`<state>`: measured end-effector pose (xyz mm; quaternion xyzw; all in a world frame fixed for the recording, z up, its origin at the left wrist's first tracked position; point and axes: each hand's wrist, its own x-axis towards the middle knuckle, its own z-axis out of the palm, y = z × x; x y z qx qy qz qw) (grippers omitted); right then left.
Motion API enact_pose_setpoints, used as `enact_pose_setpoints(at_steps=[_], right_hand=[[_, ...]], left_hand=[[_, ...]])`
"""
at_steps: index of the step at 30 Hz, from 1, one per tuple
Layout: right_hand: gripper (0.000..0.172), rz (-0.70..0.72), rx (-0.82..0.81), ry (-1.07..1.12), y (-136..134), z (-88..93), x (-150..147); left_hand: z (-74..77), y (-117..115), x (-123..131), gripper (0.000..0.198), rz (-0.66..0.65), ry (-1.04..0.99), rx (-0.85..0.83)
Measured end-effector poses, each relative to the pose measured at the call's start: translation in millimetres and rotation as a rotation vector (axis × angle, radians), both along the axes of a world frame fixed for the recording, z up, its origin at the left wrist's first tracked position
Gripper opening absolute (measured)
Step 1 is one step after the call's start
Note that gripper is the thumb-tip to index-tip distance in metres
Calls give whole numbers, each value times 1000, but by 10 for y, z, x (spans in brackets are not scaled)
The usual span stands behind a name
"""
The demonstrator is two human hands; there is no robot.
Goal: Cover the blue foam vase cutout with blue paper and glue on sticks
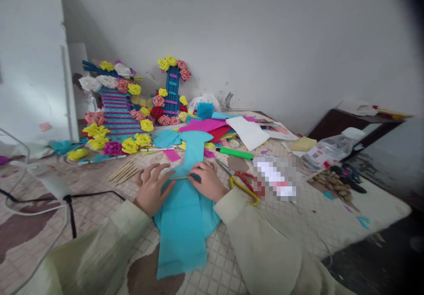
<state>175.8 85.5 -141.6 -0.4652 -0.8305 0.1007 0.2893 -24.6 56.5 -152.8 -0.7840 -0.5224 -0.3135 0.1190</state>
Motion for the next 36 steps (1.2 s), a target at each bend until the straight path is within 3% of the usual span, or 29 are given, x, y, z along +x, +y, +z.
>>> enact_pose_setpoints(at_steps=[14,22,30,33,36], right_hand=[[8,109,0,-10,30,9,-14],[10,56,11,-6,21,32,-49],[6,65,7,-63,35,14,-65],[8,69,5,-119,17,47,-71],[7,42,-22,-135,-29,110,-72]], left_hand=[[24,44,39,24,-123,53,22],[68,8,33,22,-104,34,35],[120,-20,-2,24,-135,191,29],[110,-21,0,23,-137,113,-7],[99,-17,-10,22,-126,-97,-127]])
